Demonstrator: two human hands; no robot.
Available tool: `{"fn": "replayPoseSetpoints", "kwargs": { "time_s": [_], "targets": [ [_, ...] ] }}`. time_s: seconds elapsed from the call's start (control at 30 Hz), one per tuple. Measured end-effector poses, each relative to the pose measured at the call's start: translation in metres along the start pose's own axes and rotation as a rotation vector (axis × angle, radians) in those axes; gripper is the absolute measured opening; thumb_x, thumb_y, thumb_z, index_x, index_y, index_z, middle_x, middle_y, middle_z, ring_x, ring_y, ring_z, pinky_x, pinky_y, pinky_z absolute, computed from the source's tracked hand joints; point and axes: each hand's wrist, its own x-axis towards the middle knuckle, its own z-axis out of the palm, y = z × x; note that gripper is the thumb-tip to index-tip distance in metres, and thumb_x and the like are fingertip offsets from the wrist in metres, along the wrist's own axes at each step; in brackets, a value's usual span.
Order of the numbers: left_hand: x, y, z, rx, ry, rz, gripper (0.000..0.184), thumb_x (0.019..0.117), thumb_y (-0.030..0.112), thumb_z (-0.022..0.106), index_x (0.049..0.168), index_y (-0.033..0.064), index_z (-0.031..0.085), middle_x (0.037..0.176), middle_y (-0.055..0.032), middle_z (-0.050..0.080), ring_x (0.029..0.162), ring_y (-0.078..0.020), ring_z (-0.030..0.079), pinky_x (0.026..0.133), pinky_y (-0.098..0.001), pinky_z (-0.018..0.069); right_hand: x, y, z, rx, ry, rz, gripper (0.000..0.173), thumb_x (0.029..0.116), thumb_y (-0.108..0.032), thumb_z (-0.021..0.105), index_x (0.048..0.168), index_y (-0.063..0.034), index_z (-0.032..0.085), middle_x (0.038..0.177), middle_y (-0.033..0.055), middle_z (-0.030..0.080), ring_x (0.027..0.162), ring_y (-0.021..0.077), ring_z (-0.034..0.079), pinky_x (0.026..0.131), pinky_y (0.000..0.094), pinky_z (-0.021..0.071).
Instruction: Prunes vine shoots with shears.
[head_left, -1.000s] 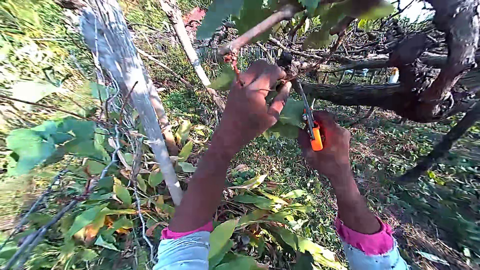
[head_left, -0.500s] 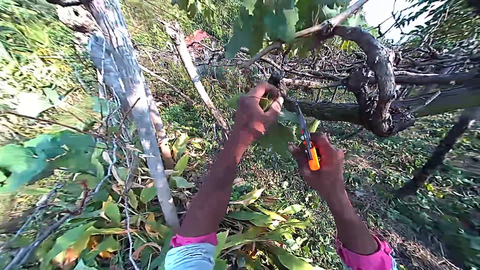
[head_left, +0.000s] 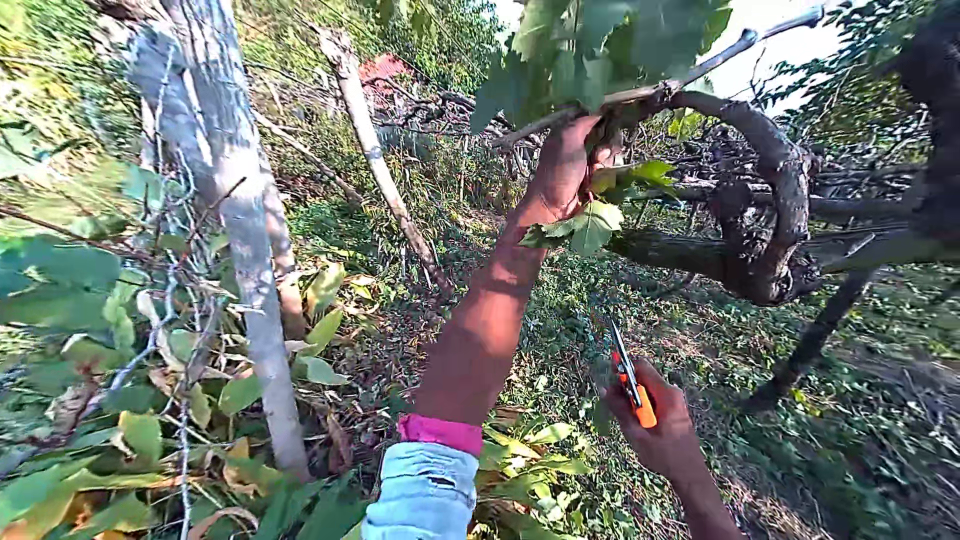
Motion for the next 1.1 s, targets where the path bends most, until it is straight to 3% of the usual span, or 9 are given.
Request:
{"fn": "replayPoseSetpoints", "kwargs": {
  "time_s": [0.1,0.4,0.5,0.6,0.67,0.77,0.87,0.93,1.1],
  "targets": [
    [0.001,0.004,0.007,-0.093,-0.019,-0.036,0.033,0.1101,0.012,0.028,0.093,0.0112,0.056,0.063,0.0057,0.051,0.052,-0.0005,0.045,0.051,-0.0147,0.0419,-0.008,0.007,-0.001,-0.016,-0.027,0.055,0.039,0.0866,-0.034,0.073,0.109,-0.0017,0.069,0.075,0.0007,0.068,0.062,0.0057,0.062,0.058,0.0279,0.0557],
    [0.005,-0.004,-0.001,-0.079,-0.044,-0.043,0.042,0.1097,0.015,0.021,0.092,0.0147,0.059,0.067,0.0077,0.059,0.061,-0.0004,0.057,0.061,-0.0184,0.0520,-0.020,0.015,0.002,0.050,-0.122,0.119,0.041,0.0857,-0.029,0.075,0.114,0.0003,0.068,0.079,0.0038,0.071,0.065,0.0109,0.066,0.063,0.0341,0.0582],
    [0.006,-0.016,-0.013,-0.175,-0.177,0.013,0.036,0.1078,0.012,0.032,0.091,0.0146,0.064,0.065,0.0093,0.061,0.059,0.0019,0.058,0.062,-0.0159,0.0523,-0.023,0.022,0.000,0.082,-0.112,0.113,0.042,0.0842,-0.027,0.076,0.116,0.0008,0.069,0.079,0.0031,0.070,0.064,0.0081,0.064,0.062,0.0300,0.0570],
    [-0.001,-0.034,-0.034,0.140,-0.199,0.372,0.027,0.0935,-0.003,0.059,0.117,0.0058,0.067,0.100,0.0121,0.069,0.092,0.0064,0.062,0.085,-0.0163,0.0533,-0.026,0.024,-0.010,0.138,-0.077,0.111,0.042,0.0835,-0.022,0.077,0.117,0.0025,0.068,0.080,0.0020,0.070,0.067,0.0042,0.064,0.064,0.0239,0.0571],
    [-0.014,-0.022,-0.016,0.235,0.001,0.271,0.019,0.0991,-0.004,0.048,0.111,0.0060,0.060,0.096,0.0101,0.066,0.088,0.0089,0.060,0.080,-0.0132,0.0529,-0.028,0.022,-0.021,0.155,-0.045,0.084,0.040,0.0835,-0.020,0.077,0.115,0.0035,0.068,0.082,0.0014,0.072,0.068,0.0027,0.066,0.065,0.0226,0.0582],
    [-0.025,-0.020,-0.009,0.377,-0.002,0.388,0.033,0.0942,-0.006,0.052,0.126,-0.0155,0.055,0.111,-0.0006,0.065,0.098,0.0108,0.056,0.089,-0.0096,0.0463,-0.028,0.009,-0.045,0.156,-0.009,0.001,0.036,0.0861,-0.019,0.076,0.112,0.0040,0.067,0.085,0.0006,0.073,0.073,-0.0009,0.067,0.069,0.0191,0.0583],
    [-0.036,-0.018,0.012,0.168,0.097,0.331,0.027,0.1024,-0.006,0.039,0.124,-0.0096,0.055,0.105,0.0020,0.065,0.095,0.0069,0.058,0.086,-0.0112,0.0484,-0.026,-0.003,-0.072,0.120,0.054,-0.125,0.035,0.0913,-0.027,0.076,0.117,-0.0054,0.066,0.092,-0.0016,0.074,0.084,-0.0007,0.069,0.078,0.0206,0.0606],
    [-0.043,-0.014,0.034,-0.049,0.205,0.216,0.026,0.1075,0.003,0.031,0.111,0.0109,0.056,0.087,0.0116,0.065,0.078,0.0090,0.061,0.070,-0.0112,0.0530,-0.022,-0.013,-0.091,0.080,0.092,-0.190,0.034,0.0939,-0.031,0.075,0.121,-0.0129,0.065,0.094,-0.0042,0.073,0.085,-0.0007,0.069,0.078,0.0204,0.0600],
    [-0.065,-0.014,0.049,-0.087,0.194,0.222,0.018,0.1102,0.028,0.045,0.123,0.0260,0.056,0.079,0.0072,0.058,0.061,-0.0006,0.056,0.055,-0.0155,0.0500,-0.005,-0.048,-0.137,-0.036,0.138,-0.285,0.035,0.0970,-0.033,0.072,0.127,-0.0186,0.062,0.100,-0.0080,0.072,0.090,-0.0001,0.068,0.081,0.0201,0.0590]
  ]
}}
